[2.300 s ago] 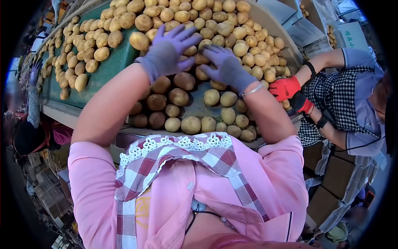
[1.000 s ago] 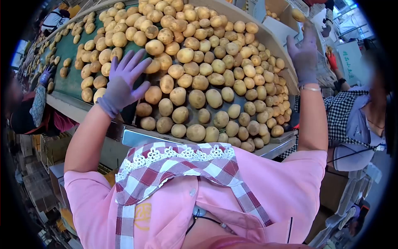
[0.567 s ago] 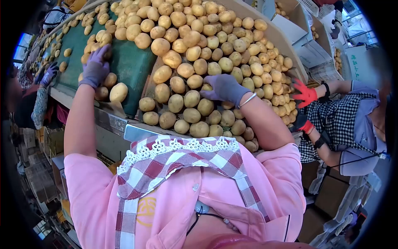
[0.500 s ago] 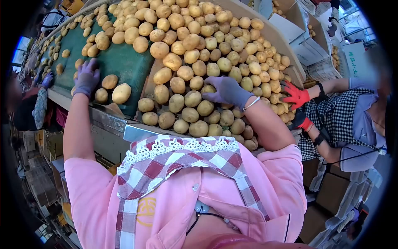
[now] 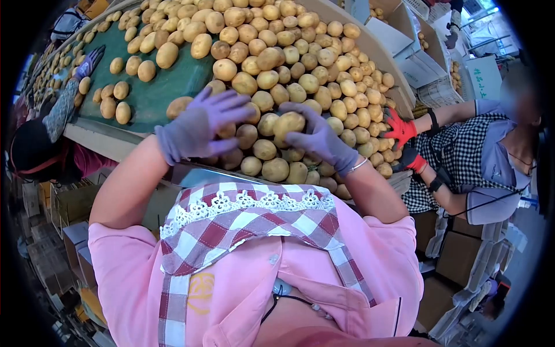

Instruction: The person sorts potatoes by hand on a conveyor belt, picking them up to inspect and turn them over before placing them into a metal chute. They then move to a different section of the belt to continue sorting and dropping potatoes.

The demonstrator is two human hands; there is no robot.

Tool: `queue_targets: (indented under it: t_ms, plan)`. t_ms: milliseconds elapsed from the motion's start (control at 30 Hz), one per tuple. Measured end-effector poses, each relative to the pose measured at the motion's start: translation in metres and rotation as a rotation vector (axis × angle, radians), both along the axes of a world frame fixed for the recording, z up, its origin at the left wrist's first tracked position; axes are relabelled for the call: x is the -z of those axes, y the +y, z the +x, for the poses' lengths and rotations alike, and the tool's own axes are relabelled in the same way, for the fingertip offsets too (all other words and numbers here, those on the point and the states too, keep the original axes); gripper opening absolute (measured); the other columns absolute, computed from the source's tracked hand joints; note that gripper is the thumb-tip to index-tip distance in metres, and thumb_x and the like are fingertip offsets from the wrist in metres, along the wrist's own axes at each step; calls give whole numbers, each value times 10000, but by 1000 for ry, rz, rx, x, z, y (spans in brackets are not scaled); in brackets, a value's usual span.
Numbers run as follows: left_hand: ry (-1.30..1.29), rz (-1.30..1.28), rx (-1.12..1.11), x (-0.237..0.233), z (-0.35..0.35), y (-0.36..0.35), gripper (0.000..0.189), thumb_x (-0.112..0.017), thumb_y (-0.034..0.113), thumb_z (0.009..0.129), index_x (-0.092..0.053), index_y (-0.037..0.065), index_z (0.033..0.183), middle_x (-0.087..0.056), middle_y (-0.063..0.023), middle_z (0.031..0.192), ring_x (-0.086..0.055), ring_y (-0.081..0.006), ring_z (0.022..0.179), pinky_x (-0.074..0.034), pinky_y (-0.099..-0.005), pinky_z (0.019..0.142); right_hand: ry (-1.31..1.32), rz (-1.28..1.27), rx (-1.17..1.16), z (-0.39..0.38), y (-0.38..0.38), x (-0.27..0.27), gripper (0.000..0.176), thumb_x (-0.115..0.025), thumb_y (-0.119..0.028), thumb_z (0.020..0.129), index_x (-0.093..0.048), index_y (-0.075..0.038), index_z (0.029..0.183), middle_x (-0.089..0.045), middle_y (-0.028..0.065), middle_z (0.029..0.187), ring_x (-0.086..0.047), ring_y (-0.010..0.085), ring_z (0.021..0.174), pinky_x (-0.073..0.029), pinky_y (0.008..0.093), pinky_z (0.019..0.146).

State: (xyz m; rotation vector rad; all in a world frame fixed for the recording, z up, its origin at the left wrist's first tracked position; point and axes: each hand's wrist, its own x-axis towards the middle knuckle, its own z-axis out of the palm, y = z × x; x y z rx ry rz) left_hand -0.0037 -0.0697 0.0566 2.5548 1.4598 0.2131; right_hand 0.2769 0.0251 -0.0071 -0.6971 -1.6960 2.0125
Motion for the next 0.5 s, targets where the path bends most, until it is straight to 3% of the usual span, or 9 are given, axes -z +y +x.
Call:
queue_targets:
  t_ms: [67, 100, 200, 267, 300, 333, 400, 500]
  plan:
    - [206, -118, 38, 18, -1, -9, 645, -725, 338, 771, -530, 171, 1363, -483, -69, 1464, -400, -305, 1408, -240, -651, 1138, -29, 476, -64, -10, -13, 35, 674, -811, -188, 810, -498, -30, 1385, -602, 111, 1294, -576, 193, 1200, -474, 316, 1013]
    - [199, -94, 70, 18, -10, -4, 617, -725, 318, 762, -544, 163, 1331, -495, -63, 1448, -403, -309, 1402, -259, -637, 1135, -76, 574, 2, -13, -22, 27, 677, -840, -210, 767, -537, -22, 1342, -613, 141, 1286, -590, 236, 1204, -478, 340, 1018]
    - [75, 82, -152, 10, -18, -9, 574, -707, 249, 789, -556, 85, 1319, -524, -133, 1422, -465, -362, 1342, -319, -551, 1127, -88, 767, 150, -13, -22, 12, 665, -850, -224, 742, -567, -31, 1312, -620, 148, 1276, -610, 279, 1184, -492, 364, 1008]
    - [-361, -104, -97, -15, 1, -7, 560, -691, 178, 813, -551, 30, 1334, -557, -188, 1377, -519, -363, 1298, -396, -443, 1093, -40, 857, 209, -14, -19, -9, 654, -847, -222, 719, -584, -36, 1289, -648, 158, 1235, -629, 322, 1150, -510, 389, 983]
    - [-601, -322, -235, -28, 20, -16, 556, -685, 143, 834, -546, 10, 1355, -585, -208, 1335, -545, -321, 1286, -436, -371, 1058, -27, 891, 222, -15, -19, -16, 650, -845, -220, 717, -587, -35, 1284, -655, 158, 1223, -635, 322, 1141, -514, 390, 977]
    - [-613, -411, -238, -36, 31, -16, 643, -688, 142, 851, -461, 11, 1438, -548, -189, 1391, -511, -260, 1320, -411, -360, 1086, -12, 926, 236, -18, -18, -23, 646, -844, -219, 715, -590, -34, 1280, -662, 158, 1212, -641, 322, 1132, -517, 391, 971]
    - [-1004, -474, -164, -20, 55, -10, 714, -671, 126, 868, -359, 9, 1500, -492, -156, 1445, -475, -230, 1339, -375, -347, 1118, 76, 1024, 237, -26, -15, -31, 632, -834, -197, 704, -599, -37, 1269, -668, 164, 1197, -650, 330, 1109, -524, 398, 955]
    - [-1082, -464, -276, -9, 64, -1, 737, -628, 104, 895, -275, 10, 1536, -452, -132, 1469, -434, -204, 1360, -346, -333, 1137, 135, 1090, 204, -31, -13, -32, 622, -817, -164, 694, -603, -43, 1265, -670, 165, 1183, -662, 330, 1074, -540, 394, 912]
